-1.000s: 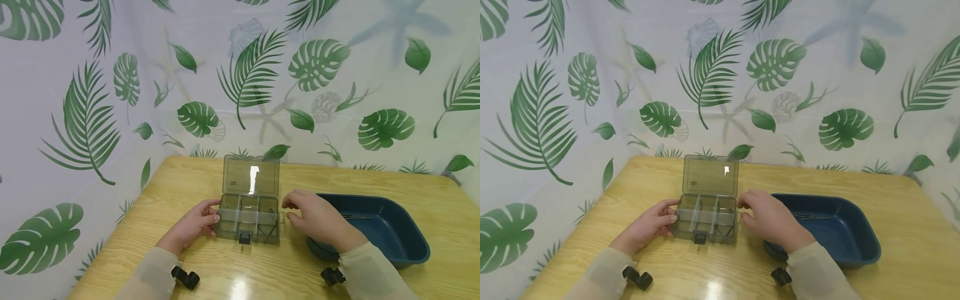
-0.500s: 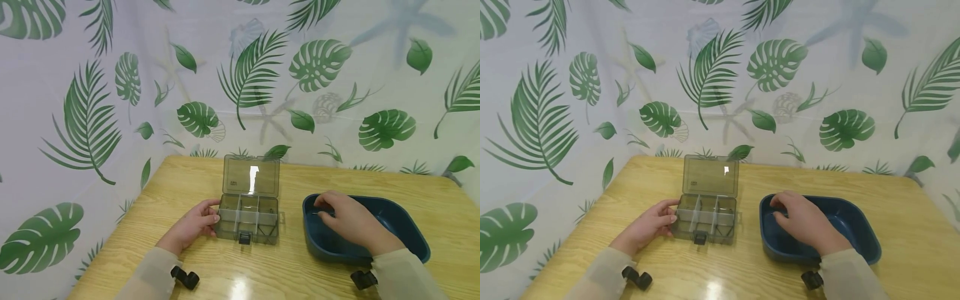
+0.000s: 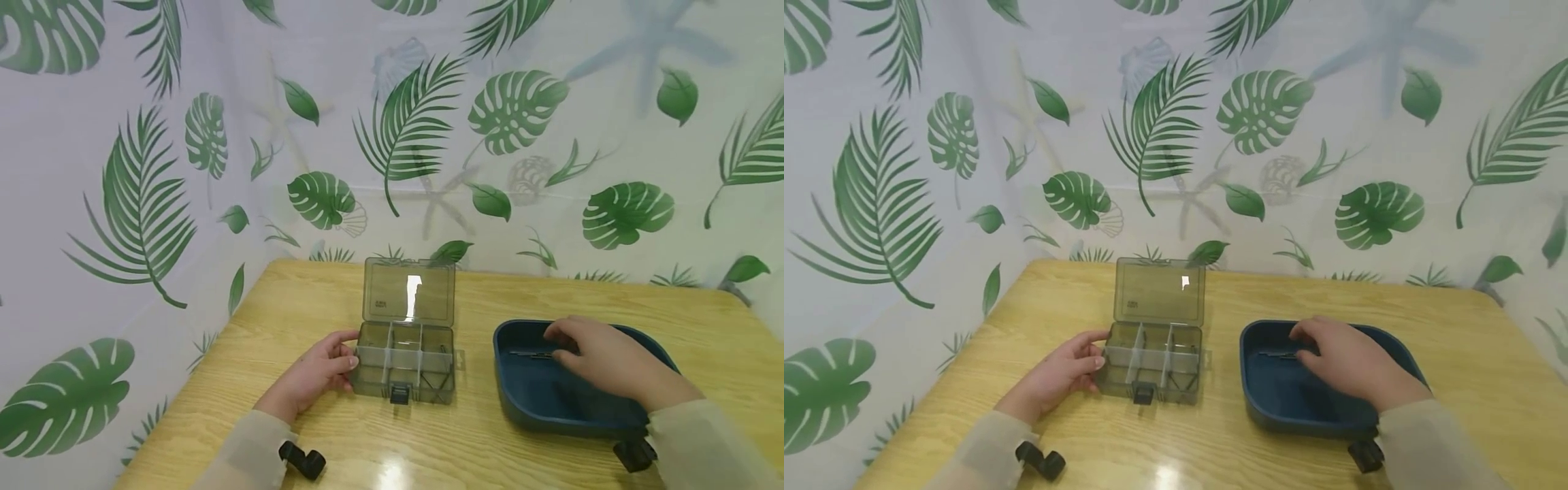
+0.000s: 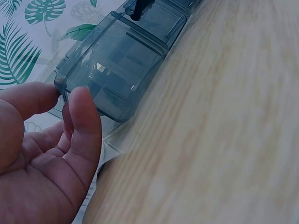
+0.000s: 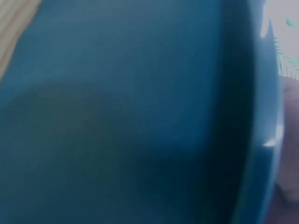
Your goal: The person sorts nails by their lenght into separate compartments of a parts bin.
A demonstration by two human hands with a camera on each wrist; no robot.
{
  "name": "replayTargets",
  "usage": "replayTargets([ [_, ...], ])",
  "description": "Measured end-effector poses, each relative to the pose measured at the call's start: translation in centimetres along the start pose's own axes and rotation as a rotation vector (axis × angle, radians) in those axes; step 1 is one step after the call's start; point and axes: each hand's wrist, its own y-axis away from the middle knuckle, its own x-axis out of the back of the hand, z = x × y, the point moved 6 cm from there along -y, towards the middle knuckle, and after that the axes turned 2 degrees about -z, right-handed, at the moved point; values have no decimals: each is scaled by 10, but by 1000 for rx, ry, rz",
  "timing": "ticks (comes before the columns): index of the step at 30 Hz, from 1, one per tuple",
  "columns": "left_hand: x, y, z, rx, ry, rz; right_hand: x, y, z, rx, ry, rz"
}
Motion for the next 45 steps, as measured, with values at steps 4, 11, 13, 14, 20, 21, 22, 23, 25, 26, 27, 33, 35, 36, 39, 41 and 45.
replayTargets([
  [4,2,1,2,-6,-2,17,-3,-1,11,-15,22,-59],
  [11,1,0,2,-7,-3,5,-14,-2,31,-37,55,-136],
  [13,-1,0,1,-4,-1,0,-16,-1,35,-42,52,-149],
  [14,-1,0,1,-3,0,-2,-17,-1,36,-44,52,-153],
  [20,-2,1,2,-4,-1,0,-21,0,42,-61,59,-157],
  [21,-2,1,2,-4,-2,0,-21,0,43,-62,61,-154],
  [22,-2,1,2,-6,-3,-1,-21,0,43,-61,60,-152],
  [23,-2,1,3,-7,-4,-1,-22,-1,43,-58,62,-149],
  [25,-3,2,3,-9,-5,-2,-23,-2,45,-57,60,-140],
  [26,-3,2,3,-10,-5,-3,-24,-2,45,-57,56,-137],
  [27,-3,2,3,-10,-4,-3,-26,-2,45,-56,53,-136],
  [33,-3,4,2,-7,-4,-4,-36,-3,44,-65,42,-161],
  [35,-3,4,2,-7,-4,-4,-38,-3,44,-71,44,-170],
  [36,-3,4,2,-9,-6,-4,-39,-2,43,-72,45,-173],
  [39,-3,4,2,-8,-10,-6,-39,-1,43,-68,40,-173],
  [41,-3,3,2,-7,-12,-5,-37,0,43,-55,29,-160],
  [45,-3,3,1,-6,-13,3,-32,1,40,-21,-14,-114],
])
